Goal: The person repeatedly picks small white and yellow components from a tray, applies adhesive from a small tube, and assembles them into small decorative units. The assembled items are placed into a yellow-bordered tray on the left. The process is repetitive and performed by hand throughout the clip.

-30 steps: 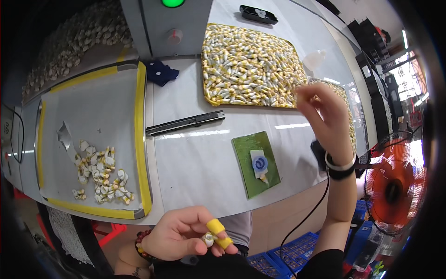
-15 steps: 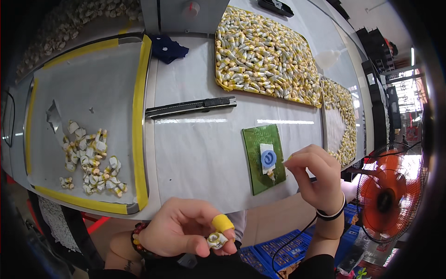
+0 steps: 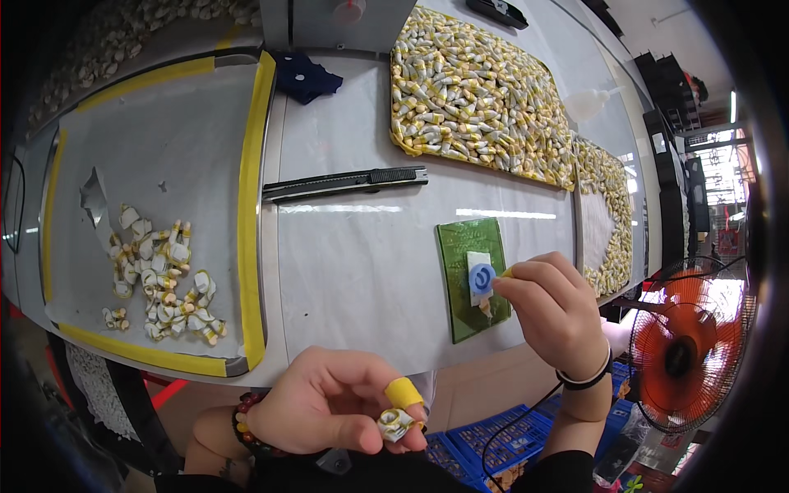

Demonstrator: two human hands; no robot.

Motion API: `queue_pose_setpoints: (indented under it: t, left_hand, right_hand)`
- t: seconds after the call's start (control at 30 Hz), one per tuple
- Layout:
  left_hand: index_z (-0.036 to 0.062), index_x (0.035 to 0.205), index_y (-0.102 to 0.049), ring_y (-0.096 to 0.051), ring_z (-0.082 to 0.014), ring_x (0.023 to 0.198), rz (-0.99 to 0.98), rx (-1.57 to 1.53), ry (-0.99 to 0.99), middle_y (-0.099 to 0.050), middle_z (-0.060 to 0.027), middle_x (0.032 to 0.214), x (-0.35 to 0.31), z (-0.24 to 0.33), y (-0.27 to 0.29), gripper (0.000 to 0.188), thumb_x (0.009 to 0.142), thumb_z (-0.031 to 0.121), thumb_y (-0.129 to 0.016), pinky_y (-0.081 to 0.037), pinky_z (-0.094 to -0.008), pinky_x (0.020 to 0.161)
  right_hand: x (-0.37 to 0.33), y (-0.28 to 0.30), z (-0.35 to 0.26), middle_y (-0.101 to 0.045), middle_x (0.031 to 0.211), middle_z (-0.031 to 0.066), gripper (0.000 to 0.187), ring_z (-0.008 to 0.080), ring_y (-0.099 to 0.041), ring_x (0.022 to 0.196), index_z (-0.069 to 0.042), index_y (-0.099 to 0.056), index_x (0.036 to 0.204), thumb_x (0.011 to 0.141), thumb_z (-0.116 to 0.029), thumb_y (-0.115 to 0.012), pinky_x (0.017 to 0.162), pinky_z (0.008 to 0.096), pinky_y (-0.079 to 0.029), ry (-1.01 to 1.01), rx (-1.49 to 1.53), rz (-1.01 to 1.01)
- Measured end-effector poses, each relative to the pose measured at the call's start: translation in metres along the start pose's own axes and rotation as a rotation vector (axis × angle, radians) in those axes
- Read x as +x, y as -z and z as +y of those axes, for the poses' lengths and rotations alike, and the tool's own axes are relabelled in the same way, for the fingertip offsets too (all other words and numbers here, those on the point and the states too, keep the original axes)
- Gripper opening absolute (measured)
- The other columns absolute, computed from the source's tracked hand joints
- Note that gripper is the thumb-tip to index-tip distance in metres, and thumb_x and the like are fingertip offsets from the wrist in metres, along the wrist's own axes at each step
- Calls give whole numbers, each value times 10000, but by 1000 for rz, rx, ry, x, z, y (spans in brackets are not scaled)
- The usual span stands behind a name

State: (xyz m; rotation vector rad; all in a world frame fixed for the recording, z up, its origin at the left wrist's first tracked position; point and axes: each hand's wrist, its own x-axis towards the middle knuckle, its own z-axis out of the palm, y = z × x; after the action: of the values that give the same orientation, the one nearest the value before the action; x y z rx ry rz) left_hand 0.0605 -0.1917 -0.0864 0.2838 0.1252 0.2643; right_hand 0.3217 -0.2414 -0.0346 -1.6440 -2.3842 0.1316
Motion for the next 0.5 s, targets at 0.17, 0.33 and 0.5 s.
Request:
queue_pose_setpoints:
  t: [0.17,0.33,0.5]
  left_hand:
    - [-39,1084,-540,-621,-163,869,34,-23,33,-634,-126,945,1,-2,1,482,773,290,-707,-498,-264,783]
    - [-54,922,-527,-645,-257,711,191,4,-6,-634,-172,753,7,-5,-9,495,733,358,-724,-538,-315,619]
    - [-34,998,-491,-638,-216,706,152,-24,115,-630,-143,768,16,-7,-14,514,775,391,-675,-521,-286,618]
  right_hand:
    - [1,-5,-3,-563,822,93,298,235,-564,717,7,-604,893,597,40,-597,599,320,-487,7,57,2]
    - [2,-4,-6,-572,807,88,296,229,-572,698,-11,-628,877,587,45,-630,585,309,-483,-35,34,73]
    - [4,11,-28,-600,715,67,208,212,-588,620,-28,-676,797,598,29,-691,551,279,-476,-114,332,257]
